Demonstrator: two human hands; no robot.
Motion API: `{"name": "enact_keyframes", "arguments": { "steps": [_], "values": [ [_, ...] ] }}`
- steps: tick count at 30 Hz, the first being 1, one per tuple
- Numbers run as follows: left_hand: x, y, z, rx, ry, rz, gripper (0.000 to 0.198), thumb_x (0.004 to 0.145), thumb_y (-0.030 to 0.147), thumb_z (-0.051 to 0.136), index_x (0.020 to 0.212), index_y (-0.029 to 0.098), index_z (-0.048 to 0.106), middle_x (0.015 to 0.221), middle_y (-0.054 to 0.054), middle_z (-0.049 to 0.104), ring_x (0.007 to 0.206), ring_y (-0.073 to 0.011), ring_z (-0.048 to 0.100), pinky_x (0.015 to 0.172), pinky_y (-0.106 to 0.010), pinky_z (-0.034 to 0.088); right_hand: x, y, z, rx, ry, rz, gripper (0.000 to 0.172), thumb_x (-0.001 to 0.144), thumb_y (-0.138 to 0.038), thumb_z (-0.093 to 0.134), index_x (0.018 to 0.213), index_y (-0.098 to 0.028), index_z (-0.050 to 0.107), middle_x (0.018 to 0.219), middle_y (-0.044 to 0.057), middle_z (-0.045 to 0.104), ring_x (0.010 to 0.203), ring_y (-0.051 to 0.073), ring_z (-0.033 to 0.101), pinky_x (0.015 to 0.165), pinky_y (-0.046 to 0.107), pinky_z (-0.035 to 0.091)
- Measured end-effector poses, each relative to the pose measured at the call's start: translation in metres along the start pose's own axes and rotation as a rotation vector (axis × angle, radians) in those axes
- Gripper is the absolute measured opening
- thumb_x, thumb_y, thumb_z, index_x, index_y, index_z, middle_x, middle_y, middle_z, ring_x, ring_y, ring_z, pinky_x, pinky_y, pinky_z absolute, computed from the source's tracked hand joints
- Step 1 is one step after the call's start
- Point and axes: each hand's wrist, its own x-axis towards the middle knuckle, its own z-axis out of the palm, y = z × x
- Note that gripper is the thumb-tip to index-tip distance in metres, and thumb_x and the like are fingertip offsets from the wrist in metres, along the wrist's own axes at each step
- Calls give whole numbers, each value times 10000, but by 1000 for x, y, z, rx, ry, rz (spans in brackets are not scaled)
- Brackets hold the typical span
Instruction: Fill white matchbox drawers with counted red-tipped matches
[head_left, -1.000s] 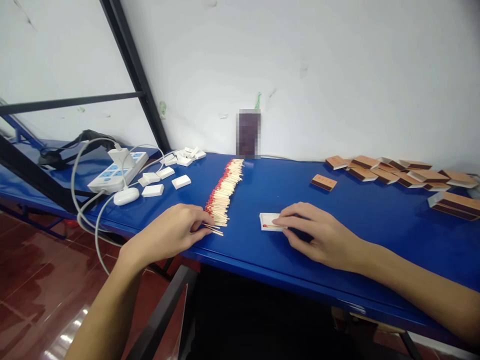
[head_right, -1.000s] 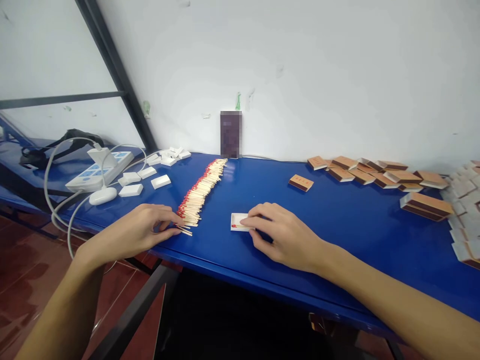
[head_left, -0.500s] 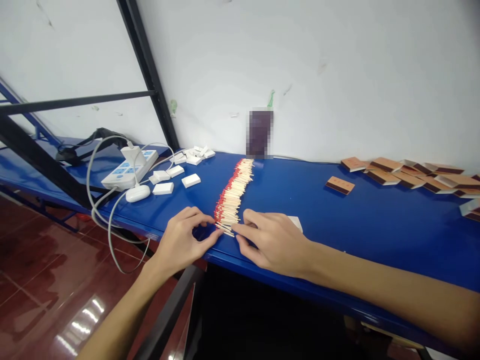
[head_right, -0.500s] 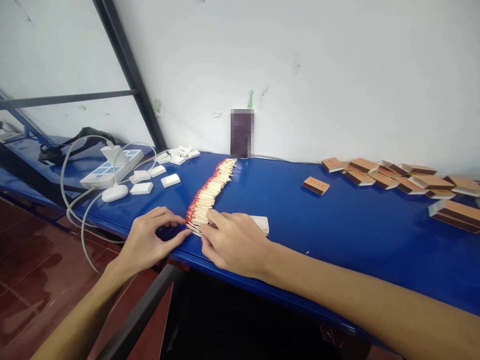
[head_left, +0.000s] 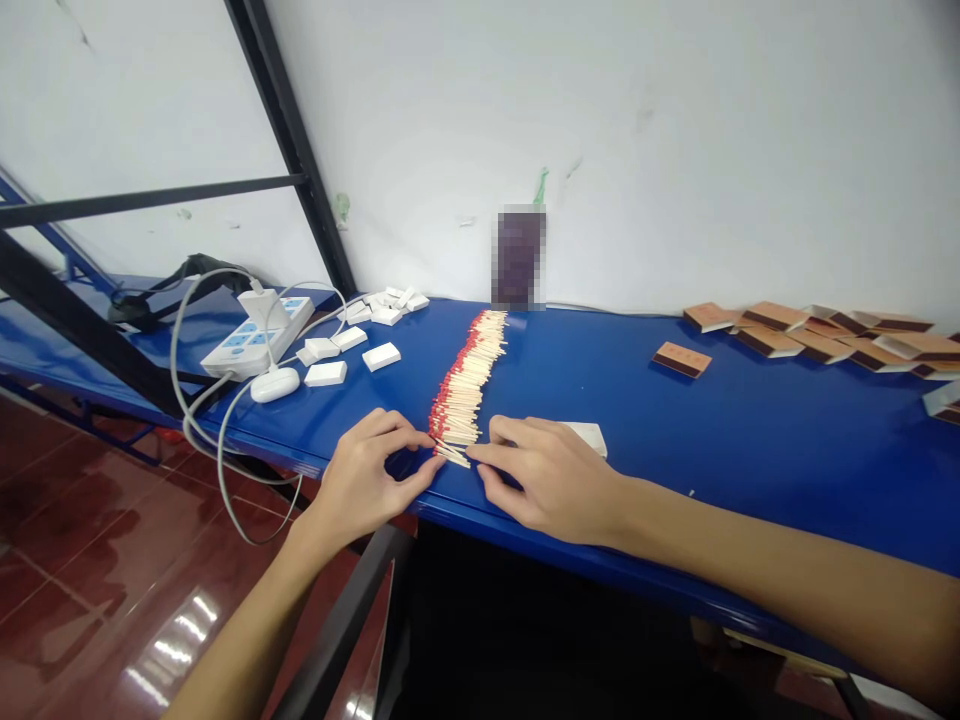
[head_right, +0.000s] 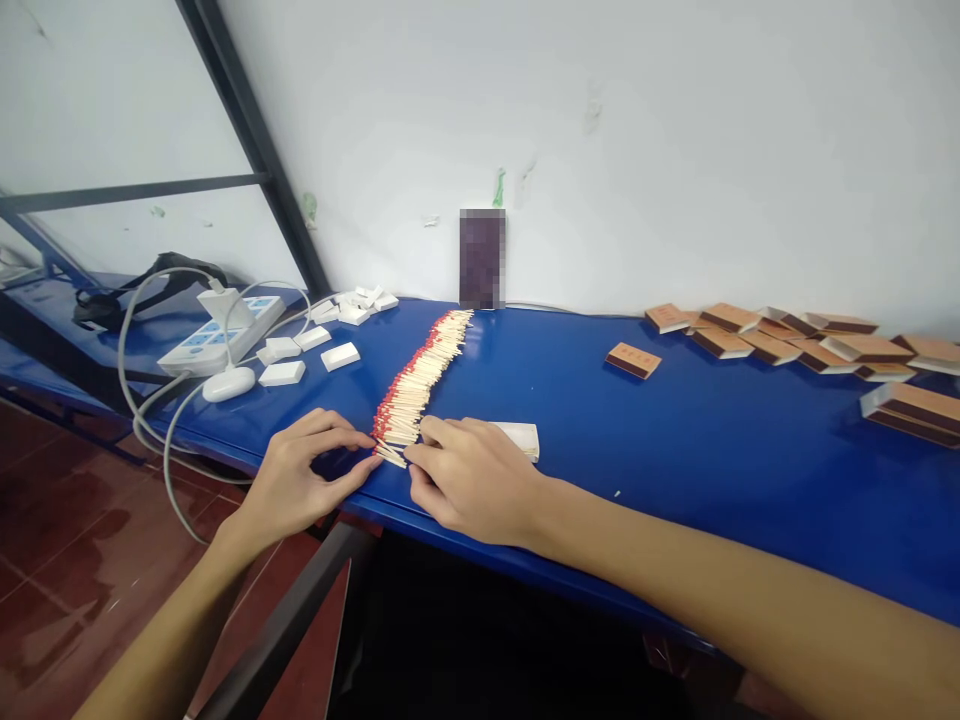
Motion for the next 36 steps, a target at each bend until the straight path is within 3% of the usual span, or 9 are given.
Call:
{"name": "enact_keyframes", "arguments": {
  "steps": [18, 27, 36],
  "values": [
    [0, 1, -2, -28, -50, 25, 124, 902, 302, 638, 938, 215, 717, 864, -23, 664, 806, -157, 572, 753, -310, 462, 0, 2, 1, 17, -7, -87, 299, 952, -200, 442, 872, -132, 722, 781, 49, 589, 663, 147, 481, 652, 309, 333],
    [1, 2, -7, 28, -179, 61, 228, 954, 313, 537, 1070, 234, 718, 937, -45, 625, 843, -171, 533, 768, -323, 449, 0, 2, 1, 17, 7, -101, 303, 950, -191, 441, 825, -137, 712, 752, 44, 582, 643, 141, 471, 639, 301, 331],
    [1, 2, -6, 23, -176, 40, 231, 928, 270, 546, 1095, 214, 696, 927, -44, 617, 828, -174, 516, 755, -330, 441, 0, 2, 1, 38, 35, -115, 312, 944, -187, 445, 823, -132, 728, 736, 43, 584, 649, 142, 485, 644, 301, 319]
  ]
}}
